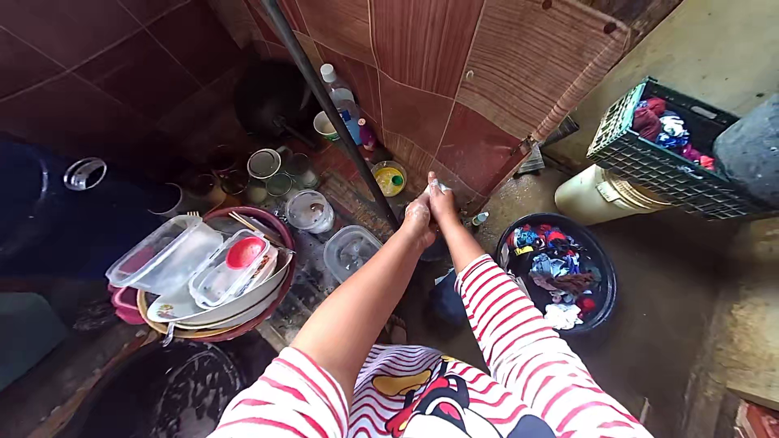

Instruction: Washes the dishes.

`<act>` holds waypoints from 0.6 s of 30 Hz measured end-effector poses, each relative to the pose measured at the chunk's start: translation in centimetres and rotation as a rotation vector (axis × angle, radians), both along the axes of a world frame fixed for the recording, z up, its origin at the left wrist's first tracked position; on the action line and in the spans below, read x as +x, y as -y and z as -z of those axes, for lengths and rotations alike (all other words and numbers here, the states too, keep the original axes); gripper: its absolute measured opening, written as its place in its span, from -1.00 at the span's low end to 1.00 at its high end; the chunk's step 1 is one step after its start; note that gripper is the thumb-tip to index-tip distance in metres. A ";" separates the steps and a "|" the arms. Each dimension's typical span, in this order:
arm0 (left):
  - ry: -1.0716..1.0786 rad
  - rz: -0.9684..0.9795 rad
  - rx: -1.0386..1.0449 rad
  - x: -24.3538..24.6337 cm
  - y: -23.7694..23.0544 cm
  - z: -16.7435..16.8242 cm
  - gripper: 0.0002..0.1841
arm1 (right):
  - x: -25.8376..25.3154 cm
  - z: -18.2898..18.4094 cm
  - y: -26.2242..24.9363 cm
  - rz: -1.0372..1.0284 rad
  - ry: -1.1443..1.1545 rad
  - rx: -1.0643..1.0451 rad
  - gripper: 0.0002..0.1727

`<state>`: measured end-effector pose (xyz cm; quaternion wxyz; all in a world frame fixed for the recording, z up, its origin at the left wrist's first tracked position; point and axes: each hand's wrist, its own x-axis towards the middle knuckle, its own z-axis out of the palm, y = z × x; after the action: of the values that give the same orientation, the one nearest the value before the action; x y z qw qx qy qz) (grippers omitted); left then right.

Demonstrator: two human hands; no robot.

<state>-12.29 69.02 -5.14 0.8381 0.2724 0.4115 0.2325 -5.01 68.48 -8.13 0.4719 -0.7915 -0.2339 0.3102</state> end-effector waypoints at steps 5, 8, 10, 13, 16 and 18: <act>-0.185 0.210 0.242 -1.3 0.3 1.5 -0.58 | 0.5 2.9 0.7 0.342 -0.500 0.217 -0.34; -0.356 0.091 0.312 -1.5 0.0 2.8 -0.47 | -0.7 1.3 1.1 0.325 -0.712 0.298 -0.40; -0.398 0.007 0.327 -1.7 0.1 3.3 -0.41 | -1.1 1.2 1.8 0.235 -0.789 0.396 -0.62; -0.384 -0.060 0.353 -1.6 0.4 3.1 -0.39 | -1.0 1.3 2.0 0.300 -0.757 0.484 -0.72; -0.395 -0.035 0.465 -1.8 0.8 3.3 -0.56 | -1.0 1.3 1.6 0.353 -0.705 0.536 -0.72; -0.438 0.038 0.597 -2.5 0.7 3.3 -0.64 | -0.8 1.2 1.5 0.356 -0.756 0.532 -0.67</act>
<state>-14.83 68.30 -8.47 0.6179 0.5558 0.4900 0.2629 -5.83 67.02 -9.37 0.7550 -0.5034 0.0213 0.4196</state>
